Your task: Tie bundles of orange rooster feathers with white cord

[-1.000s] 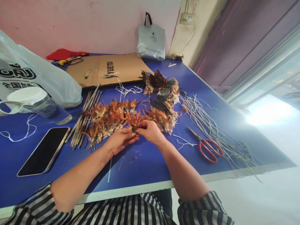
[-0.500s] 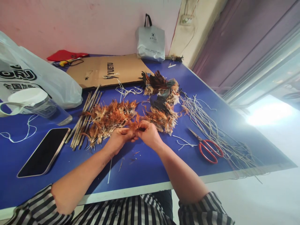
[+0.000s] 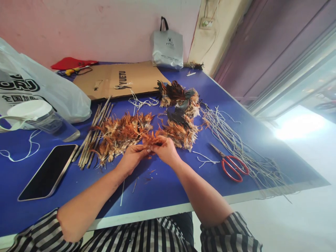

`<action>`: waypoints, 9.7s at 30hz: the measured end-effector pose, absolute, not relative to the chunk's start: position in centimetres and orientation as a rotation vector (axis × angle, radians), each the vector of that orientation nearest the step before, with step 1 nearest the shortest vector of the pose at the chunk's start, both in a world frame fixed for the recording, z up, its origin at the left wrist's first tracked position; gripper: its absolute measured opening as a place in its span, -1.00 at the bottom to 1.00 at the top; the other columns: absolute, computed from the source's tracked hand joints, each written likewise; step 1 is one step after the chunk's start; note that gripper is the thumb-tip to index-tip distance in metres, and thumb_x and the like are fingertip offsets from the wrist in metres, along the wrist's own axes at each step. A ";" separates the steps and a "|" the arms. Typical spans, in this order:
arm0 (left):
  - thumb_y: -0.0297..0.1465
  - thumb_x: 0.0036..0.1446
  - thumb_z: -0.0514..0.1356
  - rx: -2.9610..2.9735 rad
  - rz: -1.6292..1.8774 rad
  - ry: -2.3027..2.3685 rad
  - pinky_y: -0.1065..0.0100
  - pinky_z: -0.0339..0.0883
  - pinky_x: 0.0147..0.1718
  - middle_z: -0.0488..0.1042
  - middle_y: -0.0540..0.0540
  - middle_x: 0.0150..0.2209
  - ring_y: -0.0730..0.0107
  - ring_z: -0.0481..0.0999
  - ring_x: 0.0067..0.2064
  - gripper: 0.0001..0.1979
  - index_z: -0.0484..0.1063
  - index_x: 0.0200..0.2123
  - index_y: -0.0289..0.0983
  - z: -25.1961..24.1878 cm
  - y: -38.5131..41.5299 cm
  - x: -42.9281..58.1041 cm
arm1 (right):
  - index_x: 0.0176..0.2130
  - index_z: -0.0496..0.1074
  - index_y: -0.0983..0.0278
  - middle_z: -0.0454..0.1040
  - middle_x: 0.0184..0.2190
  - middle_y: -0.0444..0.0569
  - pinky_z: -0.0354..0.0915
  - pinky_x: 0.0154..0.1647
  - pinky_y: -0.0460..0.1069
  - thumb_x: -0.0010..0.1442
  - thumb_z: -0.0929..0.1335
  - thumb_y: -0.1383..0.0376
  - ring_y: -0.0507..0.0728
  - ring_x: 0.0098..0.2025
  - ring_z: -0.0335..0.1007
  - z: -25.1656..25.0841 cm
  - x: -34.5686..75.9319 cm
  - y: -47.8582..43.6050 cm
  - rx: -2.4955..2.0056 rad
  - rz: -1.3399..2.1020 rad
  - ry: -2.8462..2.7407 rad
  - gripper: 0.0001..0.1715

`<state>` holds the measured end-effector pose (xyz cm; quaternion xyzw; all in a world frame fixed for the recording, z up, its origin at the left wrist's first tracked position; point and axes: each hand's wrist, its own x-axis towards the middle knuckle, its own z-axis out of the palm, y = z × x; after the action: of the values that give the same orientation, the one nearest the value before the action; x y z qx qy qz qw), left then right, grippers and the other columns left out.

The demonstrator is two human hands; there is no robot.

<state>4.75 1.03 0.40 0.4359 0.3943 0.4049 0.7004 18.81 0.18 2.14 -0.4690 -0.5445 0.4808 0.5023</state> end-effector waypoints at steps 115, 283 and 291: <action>-0.59 0.05 0.18 0.506 0.642 0.773 0.55 0.44 -0.51 0.56 -0.20 -0.37 0.33 0.58 -0.35 -0.93 0.46 -0.37 -0.43 0.7 1.3 4.3 | -0.50 0.35 0.35 0.18 -0.75 -0.30 -0.20 -0.72 -0.16 -0.13 0.46 0.19 -0.17 -0.73 -0.11 1.7 20.9 1.2 -1.198 1.541 -1.117 -0.70; -0.26 -0.18 0.35 0.923 0.870 0.769 0.26 0.39 -0.20 0.57 -0.13 -0.43 0.30 0.56 -0.34 -0.72 0.52 -0.43 -0.36 0.9 0.5 4.5 | -0.40 0.29 0.25 0.44 -0.45 -0.13 0.32 -0.55 -0.16 -0.06 0.40 0.23 -0.03 -0.46 0.38 2.8 35.7 -6.0 -1.230 0.998 -0.694 -0.77; -0.27 -0.20 0.36 0.909 0.863 0.764 0.28 0.40 -0.22 0.57 -0.13 -0.44 0.33 0.55 -0.37 -0.73 0.52 -0.45 -0.36 1.1 0.6 4.5 | -0.31 0.43 0.35 0.51 -0.44 -0.01 0.11 -0.76 -0.21 -0.19 0.48 0.31 -0.12 -0.67 0.22 2.9 38.1 -4.5 -1.662 1.007 -0.897 -0.63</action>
<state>4.51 0.60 1.06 0.4149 0.3488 0.3938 0.7424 38.12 -4.47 2.86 -0.6813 -0.3675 0.4127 0.4800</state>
